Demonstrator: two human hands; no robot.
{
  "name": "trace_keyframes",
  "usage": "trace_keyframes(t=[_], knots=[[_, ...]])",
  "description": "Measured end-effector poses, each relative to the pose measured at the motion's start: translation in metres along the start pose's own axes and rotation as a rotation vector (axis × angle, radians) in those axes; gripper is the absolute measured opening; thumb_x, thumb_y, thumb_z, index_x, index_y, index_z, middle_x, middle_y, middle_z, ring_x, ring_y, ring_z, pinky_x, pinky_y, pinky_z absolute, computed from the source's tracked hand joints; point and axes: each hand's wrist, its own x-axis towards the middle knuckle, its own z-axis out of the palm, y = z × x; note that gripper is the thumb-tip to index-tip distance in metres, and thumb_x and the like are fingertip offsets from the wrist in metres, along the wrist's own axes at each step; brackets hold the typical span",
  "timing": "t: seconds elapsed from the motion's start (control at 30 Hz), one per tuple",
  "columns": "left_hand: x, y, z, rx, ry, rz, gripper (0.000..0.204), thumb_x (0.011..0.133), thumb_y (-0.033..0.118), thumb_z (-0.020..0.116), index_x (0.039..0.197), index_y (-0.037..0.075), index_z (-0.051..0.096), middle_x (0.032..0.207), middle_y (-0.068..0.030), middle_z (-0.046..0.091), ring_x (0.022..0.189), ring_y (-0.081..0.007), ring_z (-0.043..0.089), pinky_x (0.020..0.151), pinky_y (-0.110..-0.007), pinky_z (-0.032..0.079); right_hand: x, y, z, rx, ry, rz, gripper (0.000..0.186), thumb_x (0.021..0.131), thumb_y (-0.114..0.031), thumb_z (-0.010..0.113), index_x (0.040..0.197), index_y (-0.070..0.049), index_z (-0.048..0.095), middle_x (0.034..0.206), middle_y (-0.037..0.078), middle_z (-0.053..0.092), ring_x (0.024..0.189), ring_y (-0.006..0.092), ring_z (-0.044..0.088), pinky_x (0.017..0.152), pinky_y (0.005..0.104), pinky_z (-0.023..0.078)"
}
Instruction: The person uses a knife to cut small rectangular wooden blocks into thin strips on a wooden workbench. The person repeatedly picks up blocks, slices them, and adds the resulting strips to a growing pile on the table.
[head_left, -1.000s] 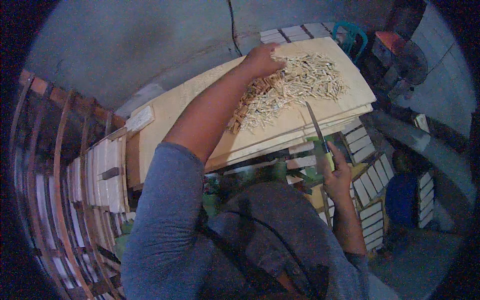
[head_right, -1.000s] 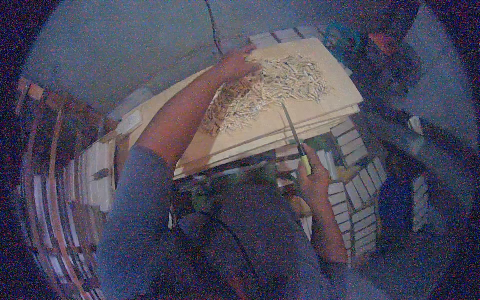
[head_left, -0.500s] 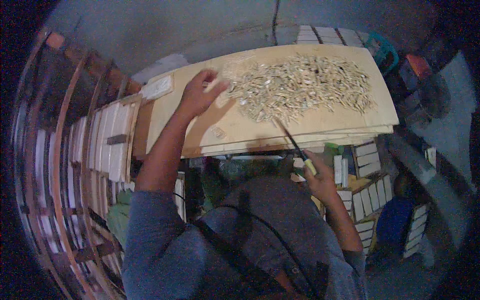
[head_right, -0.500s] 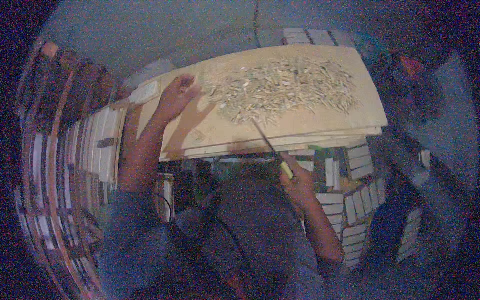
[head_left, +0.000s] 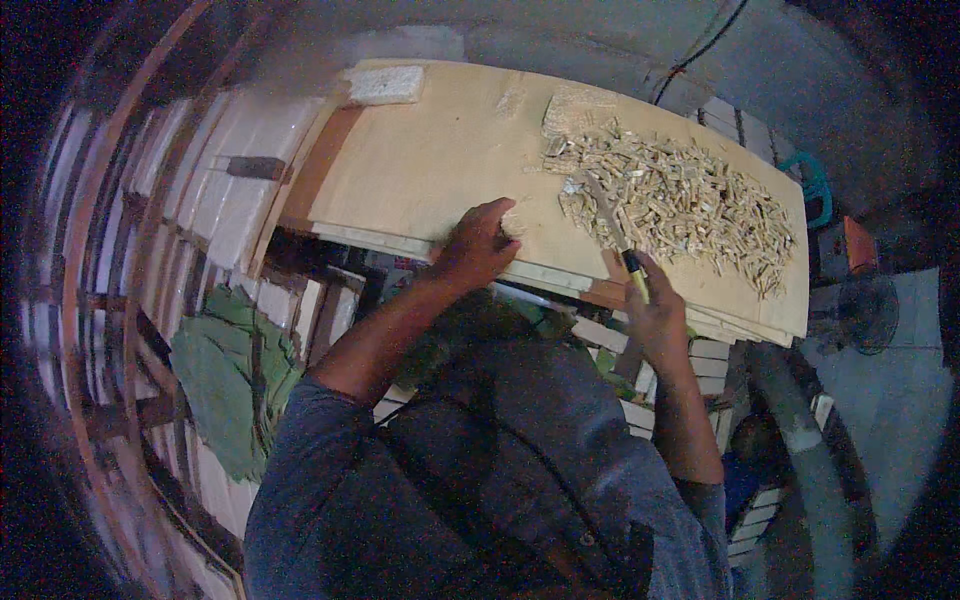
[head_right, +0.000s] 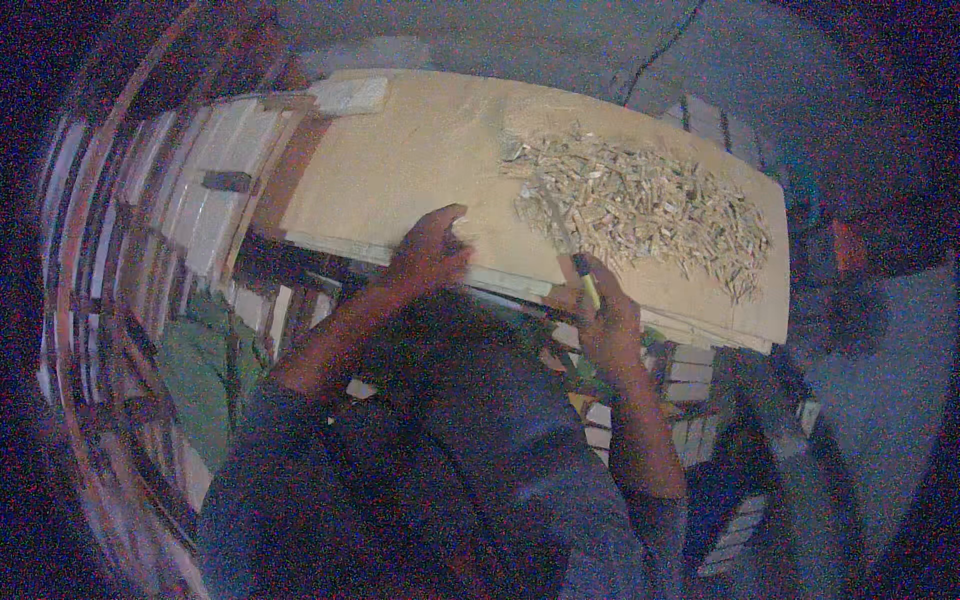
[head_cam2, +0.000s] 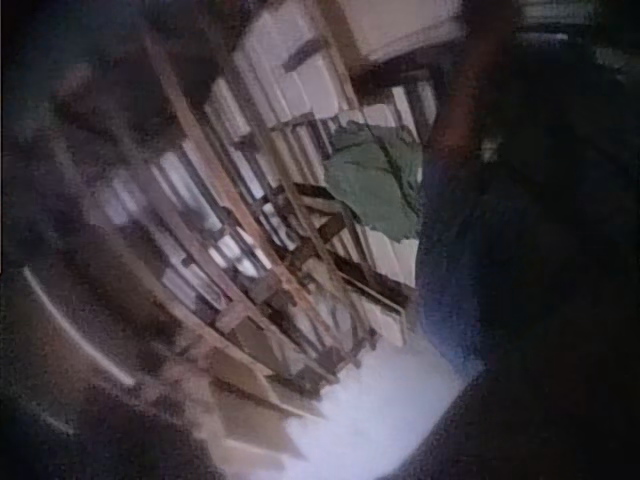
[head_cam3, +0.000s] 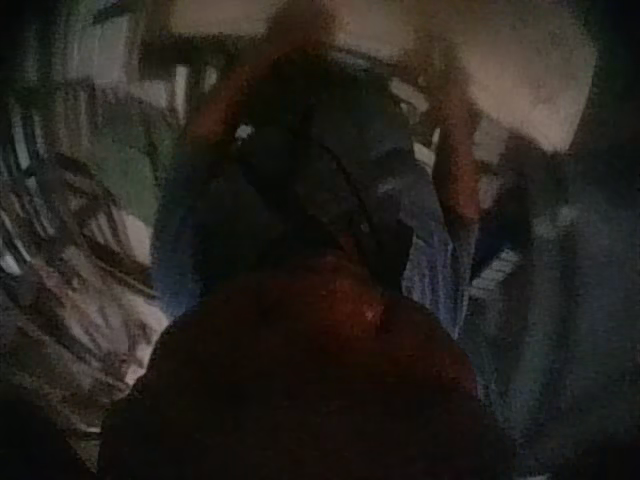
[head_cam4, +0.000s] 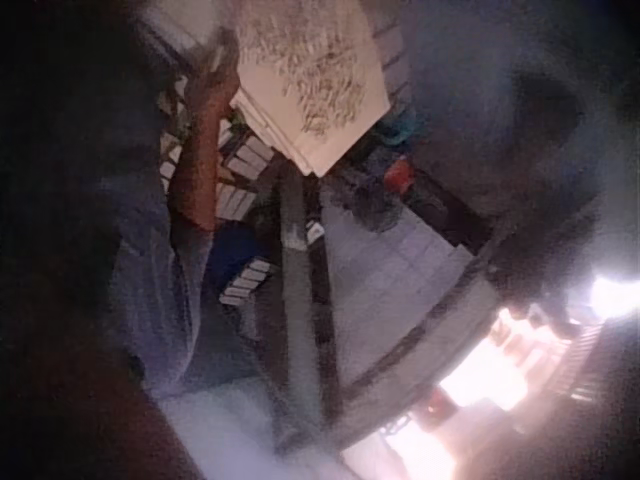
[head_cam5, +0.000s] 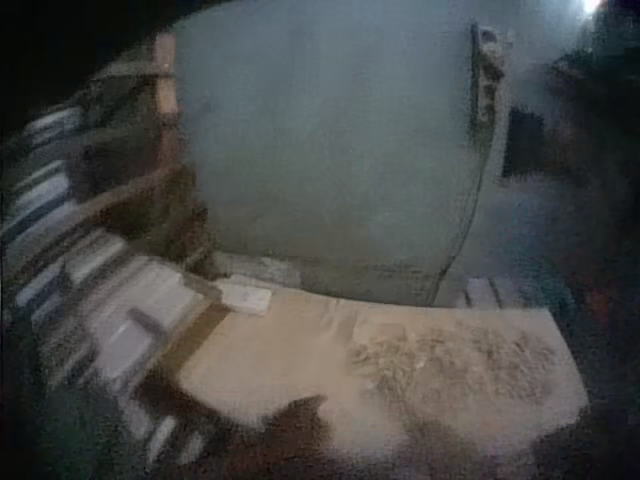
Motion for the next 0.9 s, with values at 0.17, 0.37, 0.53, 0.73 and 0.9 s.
trace_keyframes(t=[0.17,0.37,0.53,0.73,0.9], knots=[[0.004,0.022,-0.005,-0.106,0.052,-0.022,0.068,0.084,0.021,0.086,0.141,0.002,0.054,0.132,-0.0227,0.062,0.120,-0.0401,0.062,0.103,-0.048,0.053,-0.013,-0.029,0.027,-0.057,-0.147,0.129,0.051,0.102,-0.011,0.060,0.152,-0.013,0.052,0.131,0.023,0.071,0.111,0.0413,0.073,0.094,0.0475,0.059],[0.001,0.013,-0.009,0.253,0.218,0.525,0.042,0.084,0.011,0.080,0.120,0.005,0.061,0.119,-0.0166,0.063,0.107,-0.0370,0.063,0.092,-0.046,0.056,-0.005,-0.043,0.044,-0.031,-0.177,0.033,0.052,0.101,-0.014,0.063,0.152,-0.012,0.051,0.128,0.024,0.071,0.104,0.0425,0.074,0.090,0.0511,0.059],[0.007,0.015,-0.013,0.341,0.143,0.579,0.024,0.085,0.007,0.074,0.108,0.004,0.067,0.109,-0.0125,0.066,0.104,-0.0342,0.064,0.088,-0.044,0.057,0.018,-0.050,0.072,-0.138,-0.119,-0.134,0.048,0.100,-0.011,0.063,0.148,-0.011,0.056,0.115,0.027,0.073,0.098,0.0449,0.073,0.081,0.0479,0.059],[0.004,0.024,-0.018,0.335,0.115,0.515,0.023,0.084,0.007,0.072,0.107,0.004,0.068,0.108,-0.0121,0.067,0.102,-0.0330,0.064,0.088,-0.044,0.057,0.022,-0.056,0.087,-0.124,-0.166,-0.087,0.052,0.098,-0.008,0.064,0.149,-0.012,0.054,0.114,0.027,0.072,0.100,0.0458,0.072,0.084,0.0489,0.059],[0.004,0.019,-0.013,0.396,0.109,0.554,0.021,0.086,0.009,0.073,0.106,0.005,0.068,0.107,-0.0116,0.067,0.102,-0.0329,0.064,0.088,-0.044,0.057,-0.001,-0.039,0.081,-0.104,-0.146,-0.136,0.053,0.101,-0.020,0.059,0.154,-0.017,0.049,0.108,0.026,0.071,0.091,0.0459,0.072,0.078,0.0553,0.059]])
